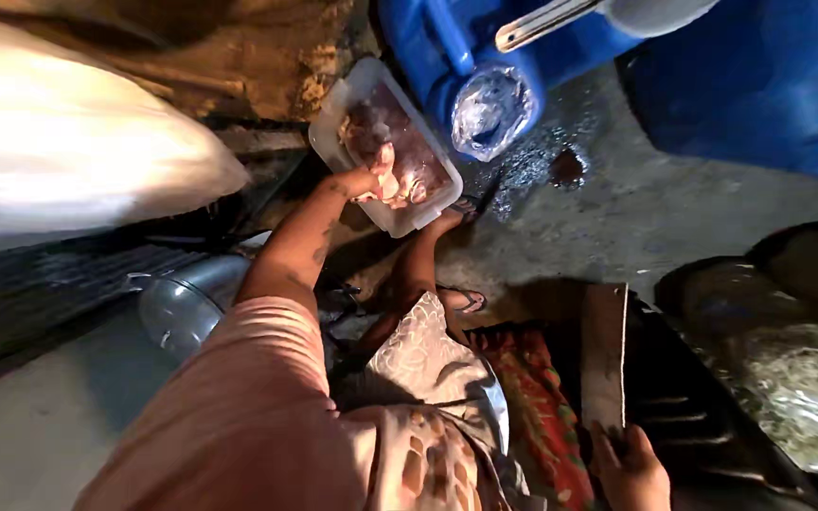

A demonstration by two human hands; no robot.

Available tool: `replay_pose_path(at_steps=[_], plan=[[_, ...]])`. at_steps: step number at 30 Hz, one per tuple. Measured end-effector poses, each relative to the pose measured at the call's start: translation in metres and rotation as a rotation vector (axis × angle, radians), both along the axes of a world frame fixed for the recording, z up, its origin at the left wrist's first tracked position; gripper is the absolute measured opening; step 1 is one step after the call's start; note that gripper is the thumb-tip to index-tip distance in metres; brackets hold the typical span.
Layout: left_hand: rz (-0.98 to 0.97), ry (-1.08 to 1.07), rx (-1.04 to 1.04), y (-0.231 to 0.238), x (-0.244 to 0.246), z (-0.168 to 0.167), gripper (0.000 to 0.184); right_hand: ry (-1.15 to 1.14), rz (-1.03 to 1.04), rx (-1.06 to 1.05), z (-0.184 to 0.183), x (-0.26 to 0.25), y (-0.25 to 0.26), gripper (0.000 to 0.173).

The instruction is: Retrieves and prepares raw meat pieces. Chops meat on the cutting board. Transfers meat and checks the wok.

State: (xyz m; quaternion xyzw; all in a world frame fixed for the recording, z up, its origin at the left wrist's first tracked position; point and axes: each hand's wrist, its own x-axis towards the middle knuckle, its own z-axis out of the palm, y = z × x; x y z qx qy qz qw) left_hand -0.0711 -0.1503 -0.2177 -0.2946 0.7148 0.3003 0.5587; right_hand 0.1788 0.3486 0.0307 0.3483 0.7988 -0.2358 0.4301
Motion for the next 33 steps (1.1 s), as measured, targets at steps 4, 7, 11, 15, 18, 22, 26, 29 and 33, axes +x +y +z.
replay_pose_path(at_steps=[4,7,11,15,18,22,26,29,33], plan=[[-0.044,0.179,0.176,0.043,0.023,0.077,0.03,0.174,-0.081,0.022,0.037,0.047,0.014,0.038],[-0.176,0.242,0.309,0.113,0.036,0.145,0.038,0.31,-0.197,0.048,0.078,0.091,0.02,0.037],[-0.548,0.28,0.425,0.233,0.061,0.236,0.03,0.452,-0.398,0.111,0.139,0.158,0.02,0.033],[-1.079,0.347,0.677,0.358,0.092,0.309,0.025,0.56,-0.722,0.194,0.196,0.213,0.0,0.036],[-1.476,0.321,0.901,0.445,0.128,0.365,0.024,0.67,-1.008,0.286,0.224,0.252,-0.034,0.038],[-1.818,0.323,1.06,0.533,0.216,0.438,0.031,0.836,-1.454,0.468,0.237,0.303,-0.102,0.032],[-2.054,0.348,1.201,0.579,0.335,0.498,0.039,1.023,-1.755,0.749,0.224,0.346,-0.169,0.024],[-2.186,0.443,1.277,0.594,0.431,0.524,0.039,1.016,-1.931,0.91,0.215,0.38,-0.203,0.022],[-2.392,0.67,1.38,0.594,0.565,0.514,0.037,0.914,-2.137,1.022,0.213,0.427,-0.229,0.023]])
